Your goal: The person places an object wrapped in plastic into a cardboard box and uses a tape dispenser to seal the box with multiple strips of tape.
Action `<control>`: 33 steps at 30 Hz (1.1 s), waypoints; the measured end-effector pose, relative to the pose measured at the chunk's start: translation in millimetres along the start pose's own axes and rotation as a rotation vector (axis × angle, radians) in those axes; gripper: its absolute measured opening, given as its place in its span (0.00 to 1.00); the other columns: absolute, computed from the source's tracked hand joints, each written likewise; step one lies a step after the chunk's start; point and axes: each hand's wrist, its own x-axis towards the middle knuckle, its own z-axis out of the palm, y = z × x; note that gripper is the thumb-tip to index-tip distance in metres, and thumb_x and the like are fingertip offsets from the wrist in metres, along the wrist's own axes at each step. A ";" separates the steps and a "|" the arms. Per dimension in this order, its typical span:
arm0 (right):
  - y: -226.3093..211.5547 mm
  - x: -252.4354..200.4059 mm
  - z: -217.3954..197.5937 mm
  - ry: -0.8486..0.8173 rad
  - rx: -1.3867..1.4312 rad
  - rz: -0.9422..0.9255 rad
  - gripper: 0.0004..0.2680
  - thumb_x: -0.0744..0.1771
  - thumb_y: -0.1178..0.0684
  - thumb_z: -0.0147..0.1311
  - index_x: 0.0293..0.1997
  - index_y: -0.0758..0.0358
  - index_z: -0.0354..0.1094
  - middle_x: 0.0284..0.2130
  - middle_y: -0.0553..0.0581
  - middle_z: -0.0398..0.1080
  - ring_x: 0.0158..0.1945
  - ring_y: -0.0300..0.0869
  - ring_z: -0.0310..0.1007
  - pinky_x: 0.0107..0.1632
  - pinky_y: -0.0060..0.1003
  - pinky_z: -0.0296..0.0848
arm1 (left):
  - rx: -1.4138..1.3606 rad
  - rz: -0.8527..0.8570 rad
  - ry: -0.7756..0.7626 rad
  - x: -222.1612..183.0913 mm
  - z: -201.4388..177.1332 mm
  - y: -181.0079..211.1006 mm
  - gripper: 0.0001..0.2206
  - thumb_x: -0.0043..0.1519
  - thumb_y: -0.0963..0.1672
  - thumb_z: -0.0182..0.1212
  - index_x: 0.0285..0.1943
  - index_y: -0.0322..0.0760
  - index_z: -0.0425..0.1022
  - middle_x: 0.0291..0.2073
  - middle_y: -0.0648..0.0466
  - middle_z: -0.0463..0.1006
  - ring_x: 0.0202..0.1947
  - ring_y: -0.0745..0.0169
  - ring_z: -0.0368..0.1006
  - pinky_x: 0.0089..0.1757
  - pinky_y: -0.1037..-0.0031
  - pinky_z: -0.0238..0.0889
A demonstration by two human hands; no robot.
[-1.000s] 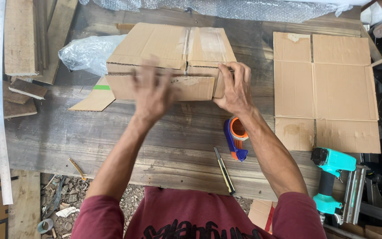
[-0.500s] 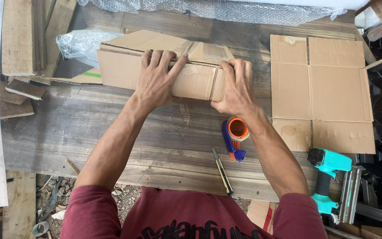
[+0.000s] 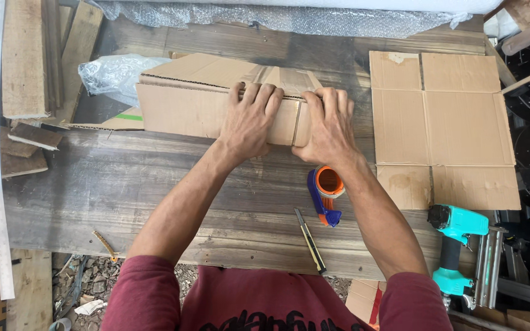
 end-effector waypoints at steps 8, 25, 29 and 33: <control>15.9 -47.4 28.8 0.154 0.308 0.086 0.48 0.51 0.28 0.73 0.71 0.65 0.47 0.62 0.70 0.51 0.66 0.62 0.48 0.66 0.59 0.54 | -0.007 0.023 0.120 -13.8 2.0 3.2 0.51 0.29 0.49 0.79 0.67 0.38 0.59 0.55 0.49 0.65 0.56 0.51 0.62 0.58 0.51 0.52; 57.1 -273.3 163.9 -0.558 -0.069 0.363 0.24 0.53 0.49 0.71 0.53 0.56 0.71 0.46 0.51 0.71 0.58 0.46 0.64 0.64 0.54 0.55 | 0.089 -0.074 0.593 -49.4 110.3 79.4 0.32 0.47 0.39 0.53 0.67 0.42 0.69 0.56 0.45 0.73 0.58 0.48 0.69 0.54 0.51 0.54; 23.4 -261.5 123.4 -0.644 -0.024 0.147 0.18 0.56 0.52 0.68 0.48 0.53 0.70 0.48 0.52 0.70 0.64 0.46 0.62 0.70 0.63 0.49 | 0.107 -0.079 0.618 -57.6 119.3 82.3 0.29 0.50 0.39 0.52 0.66 0.44 0.70 0.56 0.46 0.74 0.56 0.49 0.70 0.53 0.52 0.53; 7.3 -250.0 112.6 -0.652 0.055 0.077 0.16 0.57 0.50 0.66 0.48 0.55 0.71 0.43 0.53 0.70 0.59 0.46 0.66 0.69 0.69 0.47 | 0.126 -0.078 0.663 -61.1 142.3 81.2 0.27 0.52 0.40 0.53 0.65 0.45 0.70 0.57 0.47 0.73 0.58 0.50 0.70 0.54 0.53 0.52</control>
